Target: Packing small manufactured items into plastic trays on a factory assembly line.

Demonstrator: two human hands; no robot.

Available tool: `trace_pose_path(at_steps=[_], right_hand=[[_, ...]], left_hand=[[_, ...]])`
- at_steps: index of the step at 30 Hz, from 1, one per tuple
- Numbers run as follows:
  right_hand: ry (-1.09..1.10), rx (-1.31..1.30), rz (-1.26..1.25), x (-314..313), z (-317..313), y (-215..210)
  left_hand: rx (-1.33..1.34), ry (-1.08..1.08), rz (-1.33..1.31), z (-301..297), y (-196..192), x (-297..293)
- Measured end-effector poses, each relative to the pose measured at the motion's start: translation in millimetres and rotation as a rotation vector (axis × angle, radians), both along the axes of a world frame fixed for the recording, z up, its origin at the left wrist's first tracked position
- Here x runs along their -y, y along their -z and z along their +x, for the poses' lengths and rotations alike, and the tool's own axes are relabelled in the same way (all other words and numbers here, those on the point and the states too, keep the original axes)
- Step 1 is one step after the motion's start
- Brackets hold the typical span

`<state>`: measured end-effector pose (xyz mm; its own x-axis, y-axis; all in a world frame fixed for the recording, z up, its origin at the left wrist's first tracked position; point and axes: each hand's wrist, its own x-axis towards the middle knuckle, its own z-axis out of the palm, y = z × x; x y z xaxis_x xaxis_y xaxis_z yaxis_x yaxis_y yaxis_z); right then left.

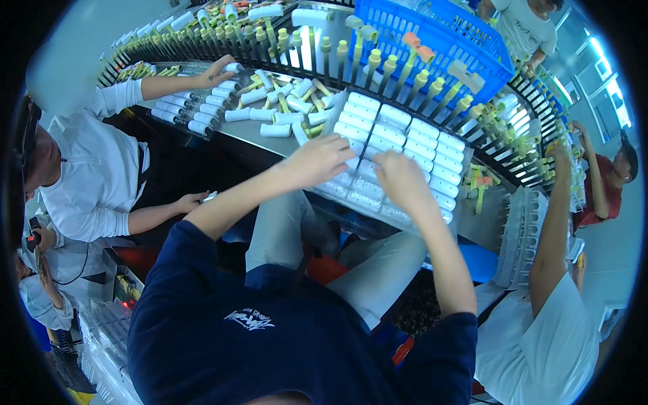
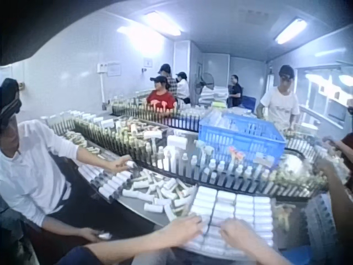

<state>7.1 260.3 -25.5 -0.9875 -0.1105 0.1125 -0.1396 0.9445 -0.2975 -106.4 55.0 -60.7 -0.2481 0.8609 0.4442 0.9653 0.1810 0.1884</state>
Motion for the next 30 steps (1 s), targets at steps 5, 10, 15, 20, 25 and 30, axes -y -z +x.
trace_pose_path(at_steps=[5, 10, 15, 20, 25, 30], right_hand=[[-0.011, -0.085, -0.044, 5.1, 6.4, 24.1], [0.023, -0.031, 0.046, 16.4, -4.4, 20.7], [0.092, -0.158, -0.275, 7.6, 15.8, -3.2], [0.015, -0.522, -0.196, -2.9, -39.8, -44.4], [0.102, -0.686, -0.136, 0.2, -152.2, -86.9], [0.100, -0.661, 0.048, 4.8, -247.4, -87.0]], left_hand=[[0.130, -0.061, -0.079, -9.1, 1.4, -3.7], [-0.148, -0.040, -0.163, -10.6, 3.1, -8.4], [-0.038, -0.122, 0.040, -51.1, -59.1, -5.6], [-0.554, -0.251, 0.204, -182.4, -154.7, 0.0], [-0.439, -0.242, -0.148, -247.1, -161.5, 2.3], [-0.085, -0.292, -0.208, -270.3, -153.6, 3.8]])
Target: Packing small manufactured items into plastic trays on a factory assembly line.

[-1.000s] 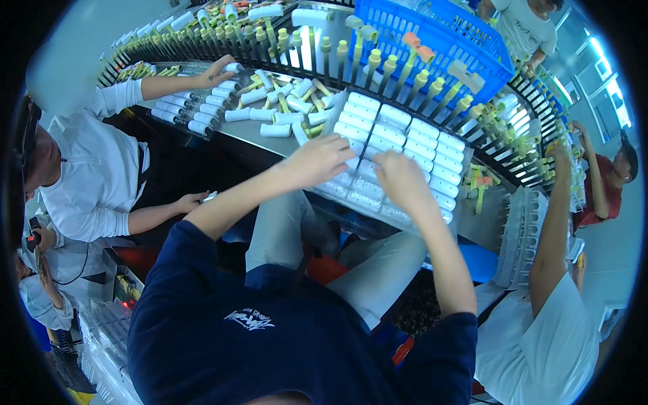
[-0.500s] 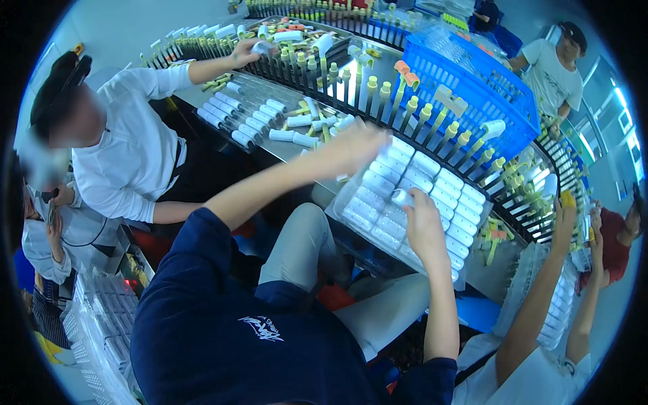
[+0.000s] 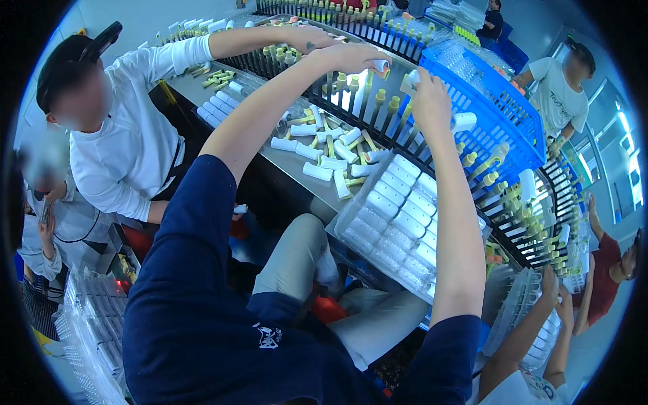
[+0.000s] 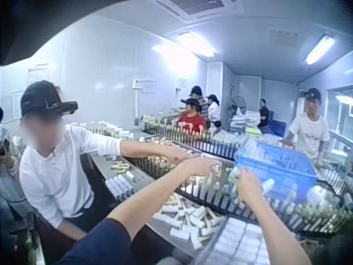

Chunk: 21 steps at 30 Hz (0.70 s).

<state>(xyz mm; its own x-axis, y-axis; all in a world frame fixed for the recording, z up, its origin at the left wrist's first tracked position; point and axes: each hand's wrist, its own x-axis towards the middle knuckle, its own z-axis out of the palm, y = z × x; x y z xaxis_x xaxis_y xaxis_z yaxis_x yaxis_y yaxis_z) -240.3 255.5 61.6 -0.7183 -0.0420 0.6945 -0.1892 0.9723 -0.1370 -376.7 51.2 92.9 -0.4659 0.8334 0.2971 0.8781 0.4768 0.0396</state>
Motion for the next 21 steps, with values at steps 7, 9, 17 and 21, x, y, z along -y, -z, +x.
trace_pose_path(at_steps=[7, 9, 17, 21], right_hand=[[0.007, 0.098, 0.075, 47.2, -53.9, 27.9], [-0.001, 0.117, 0.074, 56.5, -54.2, 23.7], [-0.232, 0.095, 0.006, 64.7, -104.4, 16.7], [-0.319, 0.214, -0.106, 103.5, -125.8, 1.7]], left_hand=[[-0.049, 0.007, 0.034, -26.2, 28.6, 27.9], [-0.042, -0.021, 0.055, -32.9, 36.9, 40.6], [-0.647, -0.191, 0.544, -5.6, 49.1, 46.3], [0.171, -0.353, 0.995, -1.6, 82.7, 41.2]])
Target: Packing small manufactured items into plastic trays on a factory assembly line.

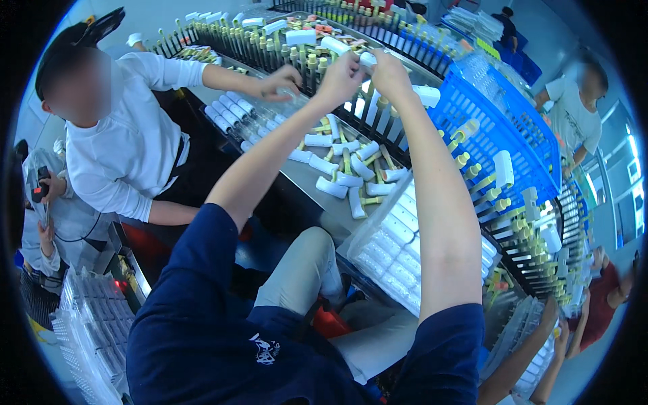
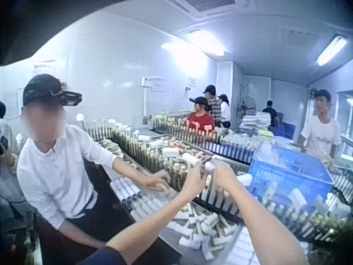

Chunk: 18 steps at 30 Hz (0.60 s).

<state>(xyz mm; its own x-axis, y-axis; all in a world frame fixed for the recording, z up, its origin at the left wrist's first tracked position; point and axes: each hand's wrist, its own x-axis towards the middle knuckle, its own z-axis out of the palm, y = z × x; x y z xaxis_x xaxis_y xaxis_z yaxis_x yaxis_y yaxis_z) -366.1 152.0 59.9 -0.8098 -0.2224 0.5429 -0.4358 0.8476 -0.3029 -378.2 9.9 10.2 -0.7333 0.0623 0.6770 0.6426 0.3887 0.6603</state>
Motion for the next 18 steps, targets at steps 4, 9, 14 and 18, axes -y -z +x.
trace_pose_path(at_steps=[4, 9, 14, 18], right_hand=[[-0.019, 0.076, -0.017, 31.0, -16.7, -11.4], [-0.144, -0.352, -0.070, 43.6, -33.8, -31.4], [-0.207, -0.457, -0.310, 82.6, 16.8, -34.5], [-0.259, -0.265, -0.316, 72.7, 122.0, -12.5]], left_hand=[[0.306, 0.299, 0.460, -26.4, 5.0, 17.9], [0.151, 0.053, 0.293, -35.7, -1.1, 33.3], [-0.008, -0.281, 0.092, -28.4, 15.2, 55.1], [0.049, -0.268, 0.452, 35.4, 35.3, 51.0]])
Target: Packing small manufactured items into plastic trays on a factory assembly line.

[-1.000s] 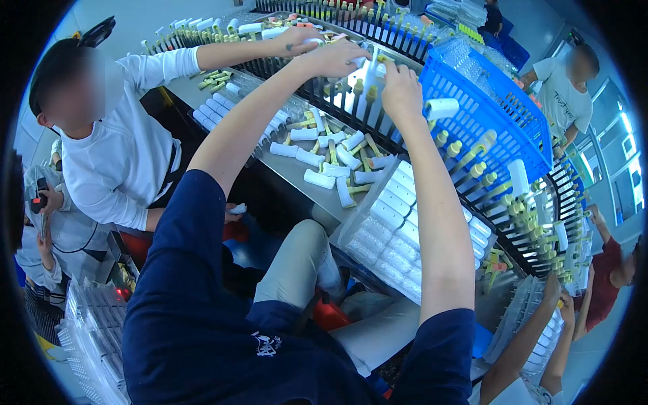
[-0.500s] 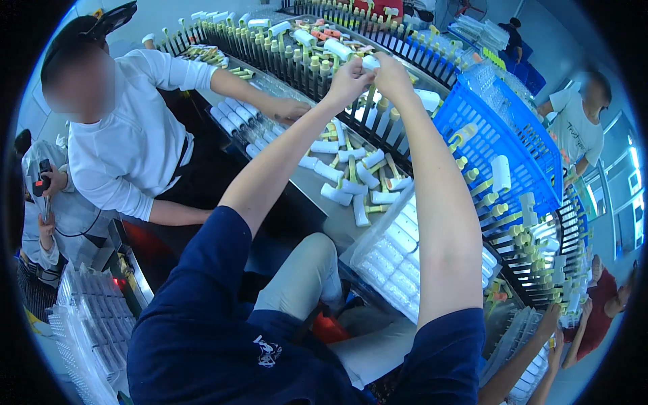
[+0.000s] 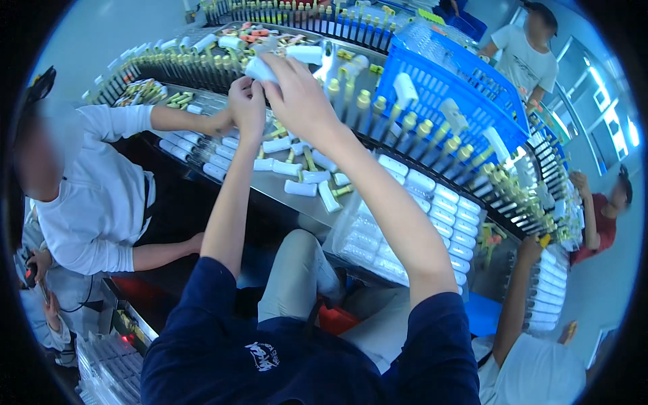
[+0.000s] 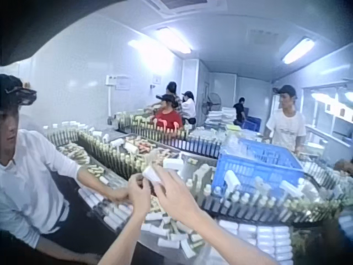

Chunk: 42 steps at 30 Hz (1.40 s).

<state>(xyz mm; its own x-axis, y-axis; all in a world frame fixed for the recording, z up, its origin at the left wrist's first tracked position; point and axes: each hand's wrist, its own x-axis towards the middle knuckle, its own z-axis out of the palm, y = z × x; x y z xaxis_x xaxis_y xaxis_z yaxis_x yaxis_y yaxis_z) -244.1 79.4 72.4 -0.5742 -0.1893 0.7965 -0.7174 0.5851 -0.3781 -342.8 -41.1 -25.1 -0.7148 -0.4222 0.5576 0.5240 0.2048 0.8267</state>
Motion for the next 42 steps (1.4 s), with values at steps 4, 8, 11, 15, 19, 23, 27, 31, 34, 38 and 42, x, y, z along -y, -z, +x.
trace_pose_path(at_steps=[4, 8, 11, 15, 19, 23, 27, 31, 34, 38, 42], right_hand=[[0.320, 0.053, 0.022, -59.2, 73.7, 5.0], [0.814, -0.015, 0.015, -159.7, 77.3, 2.4], [0.712, 0.158, 0.138, -194.2, 65.7, -4.6], [0.328, 0.152, 0.435, -203.2, 48.8, -26.3], [0.180, 0.130, 0.612, -208.9, 13.7, -58.2], [0.009, 0.093, 0.748, -181.2, -24.2, -60.2], [-0.155, 0.030, 0.813, -151.8, -64.1, -54.2], [-0.178, 0.210, 0.825, -131.9, -89.5, -32.9], [-0.169, 0.206, 0.706, -120.8, -113.7, -9.8], [-0.122, 0.170, 0.717, -107.2, -157.8, 11.9], [0.032, 0.312, 0.845, -69.9, -177.6, 4.4]], left_hand=[[-0.047, 0.155, -0.060, 124.3, -0.7, -42.6], [-0.076, 0.717, -0.311, 224.4, 18.1, -97.6], [-0.191, 0.917, -0.456, 261.1, 19.6, -118.9], [-0.180, 0.894, -0.471, 275.2, 48.9, -129.3], [-0.161, 0.828, -0.658, 268.8, 76.1, -131.1], [-0.113, 0.863, -0.599, 267.2, 74.3, -132.3], [-0.111, 0.846, -0.611, 268.2, 77.4, -132.3], [-0.126, 0.843, -0.610, 270.7, 77.4, -130.7], [-0.132, 0.838, -0.589, 273.2, 76.2, -128.7], [-0.141, 0.798, -0.661, 270.6, 71.3, -131.4], [-0.145, 0.842, -0.677, 265.5, 69.9, -132.4]])
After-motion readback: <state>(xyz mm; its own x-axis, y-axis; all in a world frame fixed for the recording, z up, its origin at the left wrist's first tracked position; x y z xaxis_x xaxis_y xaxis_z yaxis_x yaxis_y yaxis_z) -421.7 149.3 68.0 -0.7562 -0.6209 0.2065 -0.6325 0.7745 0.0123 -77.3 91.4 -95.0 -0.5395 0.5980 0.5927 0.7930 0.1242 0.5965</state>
